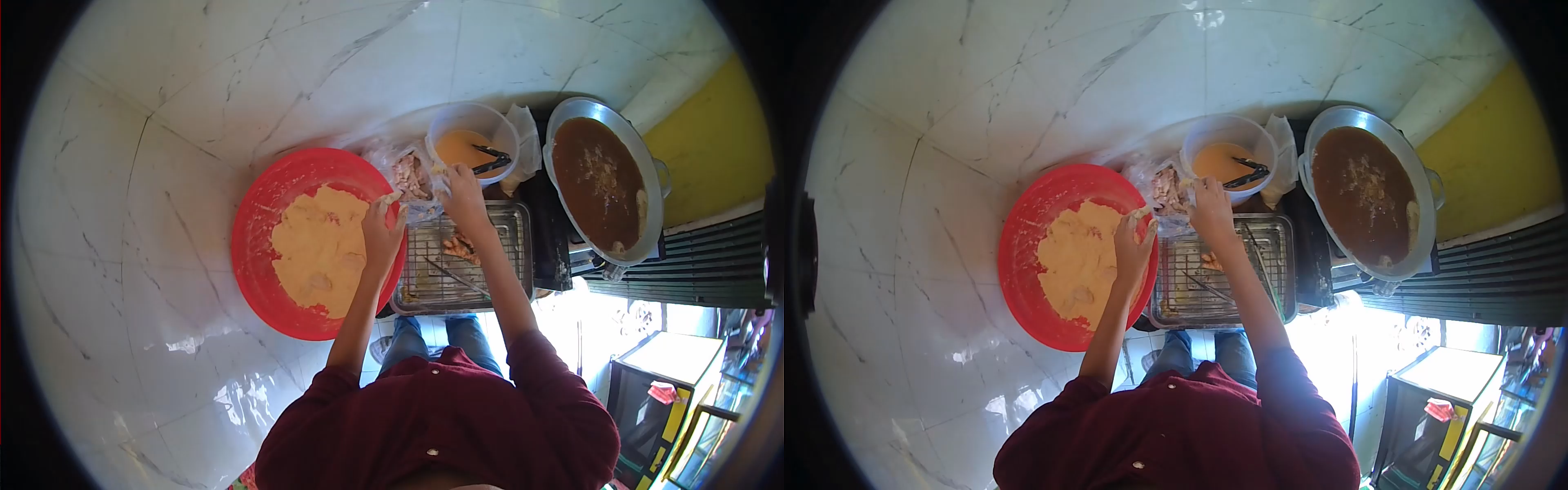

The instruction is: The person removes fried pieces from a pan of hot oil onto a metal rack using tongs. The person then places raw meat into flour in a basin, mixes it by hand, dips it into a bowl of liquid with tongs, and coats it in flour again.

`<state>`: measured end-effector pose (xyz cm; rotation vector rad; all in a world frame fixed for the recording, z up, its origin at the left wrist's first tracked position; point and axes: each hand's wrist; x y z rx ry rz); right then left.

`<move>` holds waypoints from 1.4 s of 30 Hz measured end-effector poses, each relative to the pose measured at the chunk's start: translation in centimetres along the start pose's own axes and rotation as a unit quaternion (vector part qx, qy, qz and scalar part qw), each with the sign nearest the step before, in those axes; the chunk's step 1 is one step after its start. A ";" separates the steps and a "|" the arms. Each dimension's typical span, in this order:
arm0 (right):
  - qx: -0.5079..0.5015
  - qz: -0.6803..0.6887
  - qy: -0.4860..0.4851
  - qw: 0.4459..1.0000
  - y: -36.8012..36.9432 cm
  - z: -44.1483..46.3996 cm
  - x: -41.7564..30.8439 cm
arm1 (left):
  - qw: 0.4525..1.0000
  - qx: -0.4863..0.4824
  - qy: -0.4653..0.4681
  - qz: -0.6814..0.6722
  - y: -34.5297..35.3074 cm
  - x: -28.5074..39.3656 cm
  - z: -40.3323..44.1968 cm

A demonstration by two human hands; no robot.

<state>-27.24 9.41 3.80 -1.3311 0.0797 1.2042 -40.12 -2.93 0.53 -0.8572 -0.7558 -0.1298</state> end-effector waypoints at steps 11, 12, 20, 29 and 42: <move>-0.201 -0.296 0.246 0.901 -1.1 9.8 11.3 | 0.990 -0.055 0.127 0.010 9.1 -0.1 8.3; -0.218 -0.337 0.257 0.879 -1.0 10.0 11.8 | 0.992 -0.069 0.096 -0.033 9.4 0.1 8.3; -0.250 -0.299 0.175 0.904 -0.5 8.9 14.3 | 0.985 -0.078 -0.025 -0.154 8.9 0.4 7.9; -0.268 -0.270 0.155 0.912 -1.7 10.0 12.4 | 0.990 -0.057 0.003 -0.132 9.3 -0.2 7.8; -0.078 -0.055 0.312 0.945 -9.8 4.6 3.0 | 0.991 -0.051 0.022 -0.124 9.6 -0.9 7.5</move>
Point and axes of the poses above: each hand's wrist, its own z-axis towards the middle knuckle, its own y-axis out of the palm, x = y × z, and after that the axes turned 14 degrees about z, right-handed
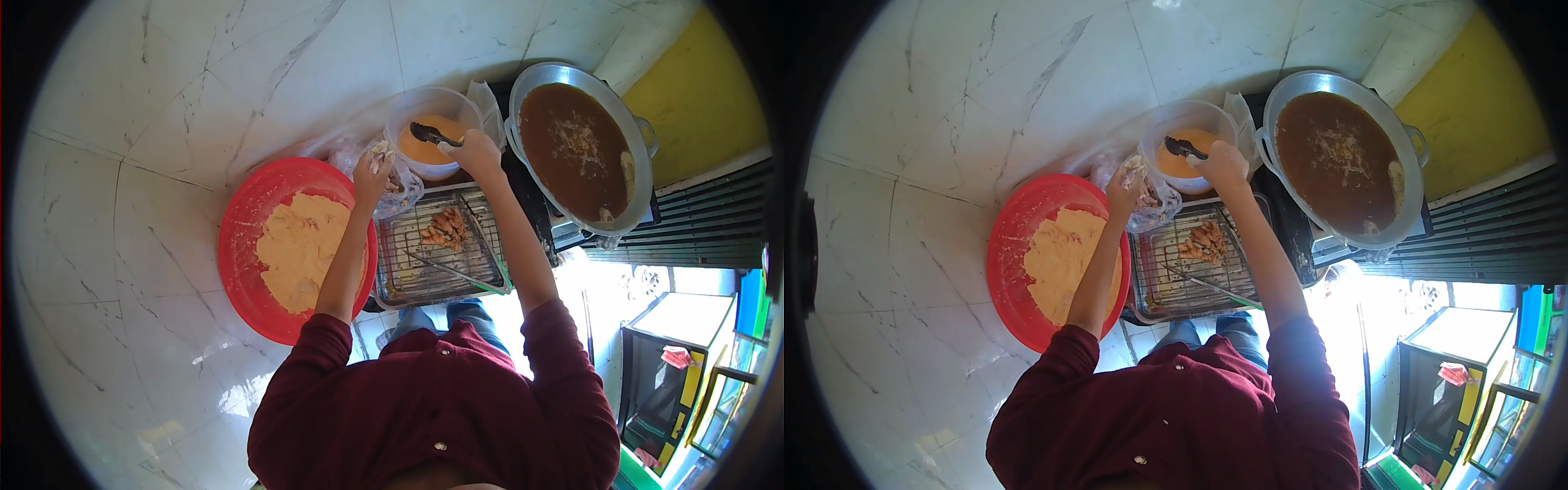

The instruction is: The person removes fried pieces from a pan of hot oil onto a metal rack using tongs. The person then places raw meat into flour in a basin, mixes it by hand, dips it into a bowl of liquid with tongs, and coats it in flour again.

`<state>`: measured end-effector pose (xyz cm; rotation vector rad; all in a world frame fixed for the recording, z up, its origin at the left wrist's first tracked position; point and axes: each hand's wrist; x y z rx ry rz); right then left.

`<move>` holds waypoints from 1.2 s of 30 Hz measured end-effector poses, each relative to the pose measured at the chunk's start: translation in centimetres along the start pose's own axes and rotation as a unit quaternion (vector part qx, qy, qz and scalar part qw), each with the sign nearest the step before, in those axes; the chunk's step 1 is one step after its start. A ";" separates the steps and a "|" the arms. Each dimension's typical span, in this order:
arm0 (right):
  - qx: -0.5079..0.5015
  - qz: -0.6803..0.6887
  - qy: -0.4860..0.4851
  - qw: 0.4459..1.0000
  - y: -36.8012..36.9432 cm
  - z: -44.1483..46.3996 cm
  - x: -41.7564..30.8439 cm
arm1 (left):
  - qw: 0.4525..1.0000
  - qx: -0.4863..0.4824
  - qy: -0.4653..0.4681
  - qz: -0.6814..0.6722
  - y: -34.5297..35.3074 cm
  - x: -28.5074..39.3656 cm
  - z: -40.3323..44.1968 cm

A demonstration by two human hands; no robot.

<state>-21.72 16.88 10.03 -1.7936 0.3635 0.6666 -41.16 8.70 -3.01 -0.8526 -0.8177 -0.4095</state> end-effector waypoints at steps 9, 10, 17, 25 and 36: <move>0.081 0.098 -0.016 0.992 1.0 -5.0 3.9 | 0.989 -0.059 -0.109 -0.075 -1.3 2.4 -0.2; 0.080 0.096 -0.016 0.992 1.0 -5.2 4.1 | 0.989 -0.058 -0.111 -0.076 -1.2 2.3 -0.3; 0.109 0.098 -0.025 0.989 1.2 -5.6 4.6 | 0.999 0.002 -0.020 -0.050 0.2 -1.0 -0.1; 0.047 0.191 -0.064 0.978 1.5 -8.2 0.9 | 0.982 0.114 -0.101 -0.113 -6.7 -0.5 -7.1; -0.218 -0.031 -0.248 0.943 11.7 -14.0 -9.1 | 0.936 0.134 -0.286 0.152 -22.4 -2.3 -26.0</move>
Point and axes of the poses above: each hand's wrist, its own z-axis towards the middle knuckle, its own y-axis out of the palm, x = y × z, and after that the axes turned 14 degrees about z, right-handed
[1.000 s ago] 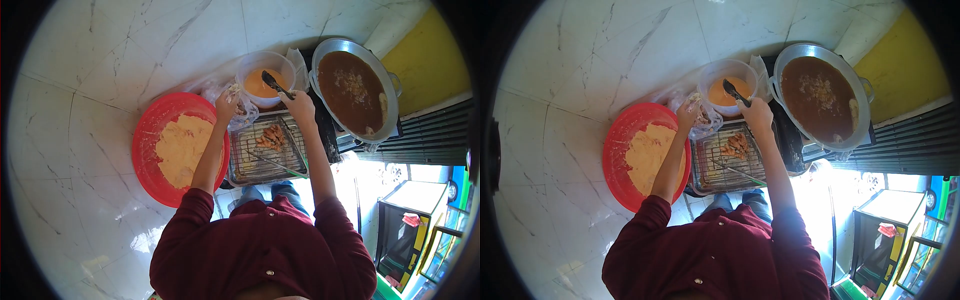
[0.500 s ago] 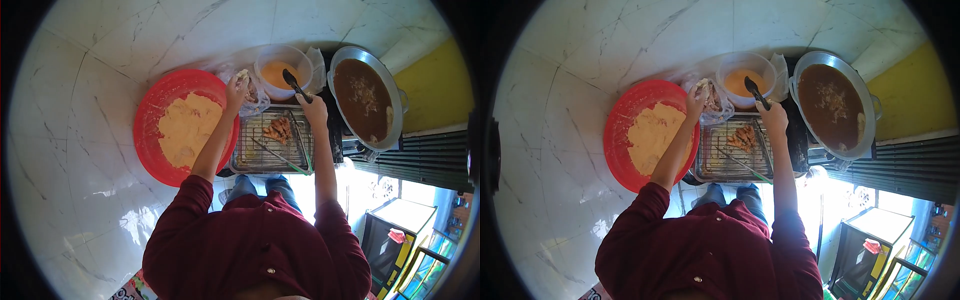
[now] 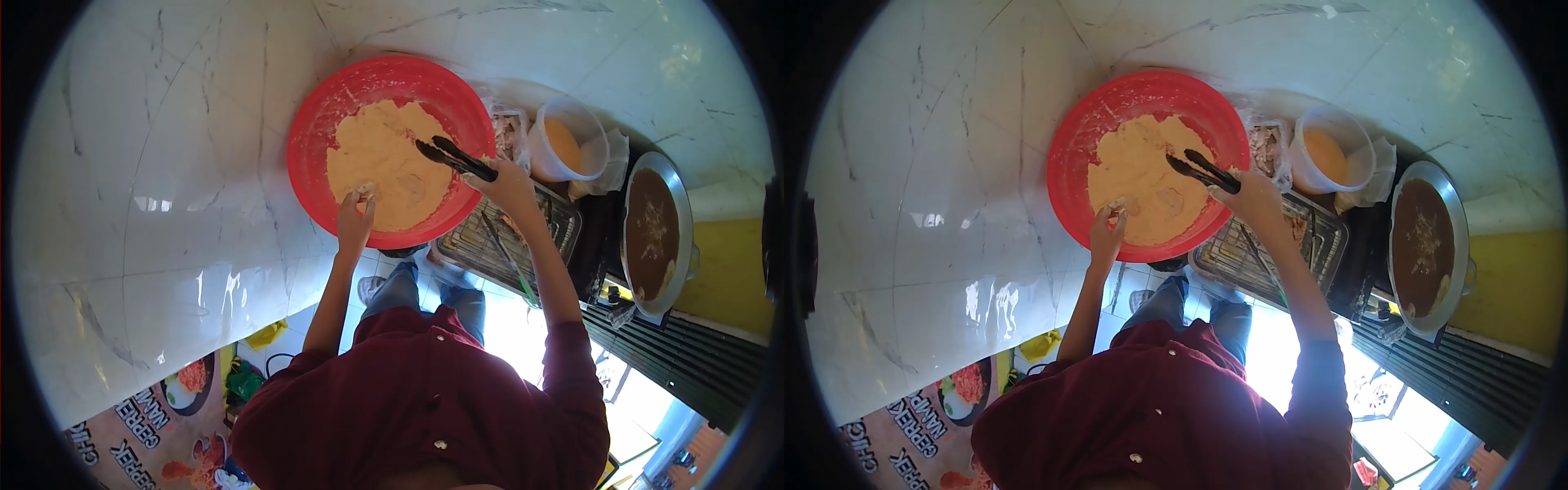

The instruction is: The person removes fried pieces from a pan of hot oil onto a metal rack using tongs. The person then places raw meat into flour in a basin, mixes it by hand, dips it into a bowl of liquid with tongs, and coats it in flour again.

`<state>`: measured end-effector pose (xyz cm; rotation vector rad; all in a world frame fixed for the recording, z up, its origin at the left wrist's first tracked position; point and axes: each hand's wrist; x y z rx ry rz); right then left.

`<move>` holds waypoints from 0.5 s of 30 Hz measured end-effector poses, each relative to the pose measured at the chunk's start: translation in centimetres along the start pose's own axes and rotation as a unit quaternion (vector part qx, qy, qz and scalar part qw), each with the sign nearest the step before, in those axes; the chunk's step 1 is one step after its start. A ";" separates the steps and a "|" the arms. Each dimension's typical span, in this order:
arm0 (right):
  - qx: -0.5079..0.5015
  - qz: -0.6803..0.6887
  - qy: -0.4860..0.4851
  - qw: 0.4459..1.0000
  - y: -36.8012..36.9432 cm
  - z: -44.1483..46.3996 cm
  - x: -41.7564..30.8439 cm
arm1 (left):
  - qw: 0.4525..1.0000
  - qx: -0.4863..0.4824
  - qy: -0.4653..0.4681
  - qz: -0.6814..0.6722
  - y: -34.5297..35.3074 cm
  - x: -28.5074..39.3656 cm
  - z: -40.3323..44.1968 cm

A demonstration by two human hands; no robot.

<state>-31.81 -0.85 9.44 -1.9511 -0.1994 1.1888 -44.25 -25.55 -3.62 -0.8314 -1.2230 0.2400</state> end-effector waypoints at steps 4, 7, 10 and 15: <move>-0.052 -0.124 -0.092 0.987 4.2 0.7 -0.8 | 0.983 0.060 0.080 0.151 -1.3 -1.5 -0.5; -0.068 -0.181 -0.187 0.963 5.8 1.1 -0.1 | 0.982 0.050 0.032 0.177 -0.9 -1.1 -0.5; -0.134 -0.239 -0.248 0.929 6.1 1.6 0.0 | 0.986 0.051 0.020 0.158 -1.0 -1.1 -0.5; -0.193 -0.315 -0.316 0.874 6.5 3.6 -0.1 | 0.988 0.059 0.027 0.142 -1.4 -0.5 -0.5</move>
Point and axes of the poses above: each hand's wrist, its own z-axis towards the middle knuckle, its own y-axis out of the palm, x = y × z, and after that the axes turned 14 degrees about z, right-handed
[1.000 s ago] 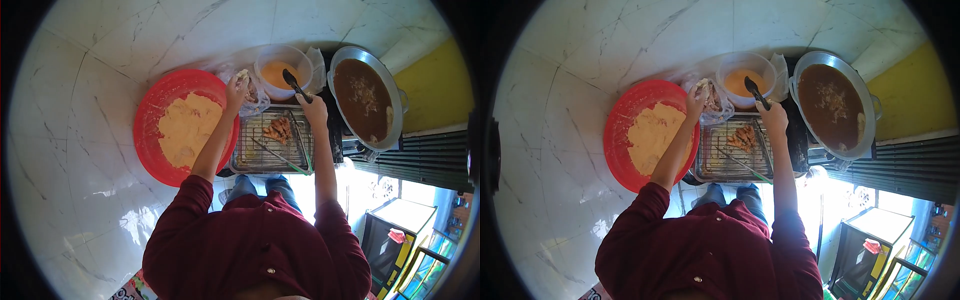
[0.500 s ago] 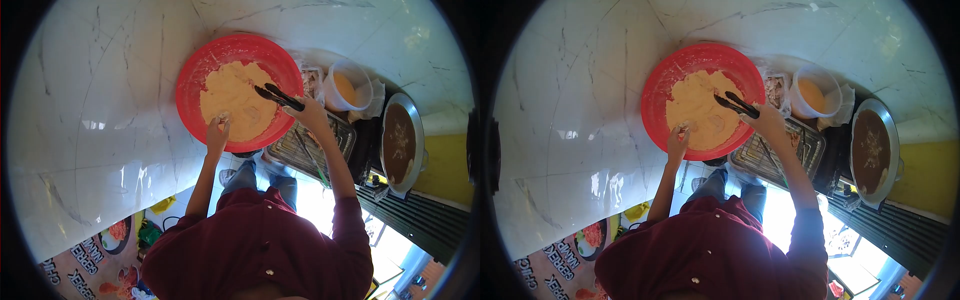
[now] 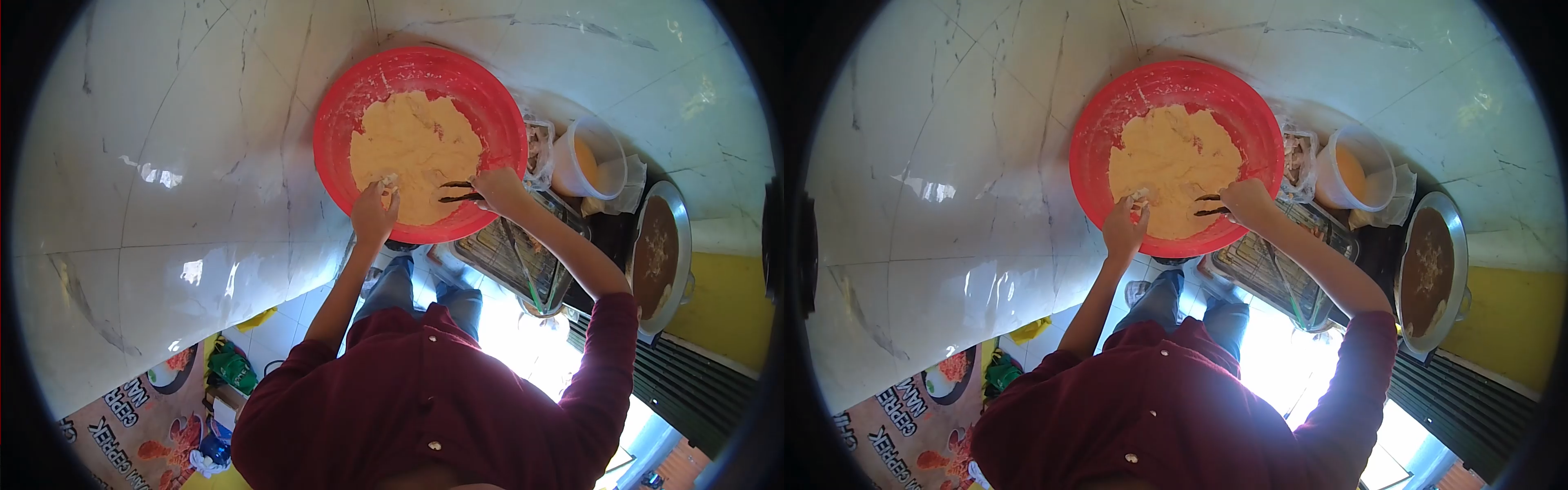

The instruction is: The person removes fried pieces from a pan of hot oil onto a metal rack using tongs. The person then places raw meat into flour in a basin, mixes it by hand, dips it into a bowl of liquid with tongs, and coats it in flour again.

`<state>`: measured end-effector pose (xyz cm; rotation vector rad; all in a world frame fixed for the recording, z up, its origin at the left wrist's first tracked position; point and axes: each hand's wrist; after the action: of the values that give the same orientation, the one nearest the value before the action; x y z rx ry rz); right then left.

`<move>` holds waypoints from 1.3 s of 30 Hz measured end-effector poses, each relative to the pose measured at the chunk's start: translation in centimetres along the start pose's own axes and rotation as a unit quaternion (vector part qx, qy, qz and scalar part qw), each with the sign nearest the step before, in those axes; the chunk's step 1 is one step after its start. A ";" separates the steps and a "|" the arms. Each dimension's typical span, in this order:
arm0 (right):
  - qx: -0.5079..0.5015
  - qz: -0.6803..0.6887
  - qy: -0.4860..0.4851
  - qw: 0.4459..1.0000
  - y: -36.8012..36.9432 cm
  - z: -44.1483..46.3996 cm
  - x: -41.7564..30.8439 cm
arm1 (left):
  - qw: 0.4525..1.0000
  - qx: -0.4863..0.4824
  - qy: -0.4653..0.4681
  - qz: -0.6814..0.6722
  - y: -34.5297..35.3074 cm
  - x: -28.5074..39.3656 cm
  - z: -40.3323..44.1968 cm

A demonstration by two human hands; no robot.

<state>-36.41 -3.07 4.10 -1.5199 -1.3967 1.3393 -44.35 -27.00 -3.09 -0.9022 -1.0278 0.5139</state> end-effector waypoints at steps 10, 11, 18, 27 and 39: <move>-0.056 -0.040 -0.057 0.996 2.4 2.2 0.0 | 0.999 0.021 0.021 0.031 0.8 -0.9 -0.1; -0.065 -0.033 -0.051 0.996 2.9 2.3 0.2 | 0.999 0.022 0.020 0.031 1.0 -1.0 -0.2; 0.000 0.001 0.078 0.997 -0.8 0.1 0.9 | 1.000 0.006 0.014 0.014 -0.2 -0.2 0.0; 0.030 -0.015 0.120 0.992 -1.5 -1.8 2.9 | 1.000 -0.011 -0.003 -0.003 -0.9 0.4 0.1; -0.061 -0.059 0.063 0.994 -0.8 4.1 7.7 | 1.000 -0.031 -0.004 0.001 -1.1 0.6 0.0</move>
<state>-41.28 3.88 2.00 -1.5456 -1.4863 1.0849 -44.12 -27.15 -1.84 -0.9559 -1.0542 0.4890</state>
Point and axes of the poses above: each hand's wrist, its own z-axis towards the middle knuckle, its own y-axis out of the palm, x = y × z, and after that the axes turned 14 degrees about z, right-handed
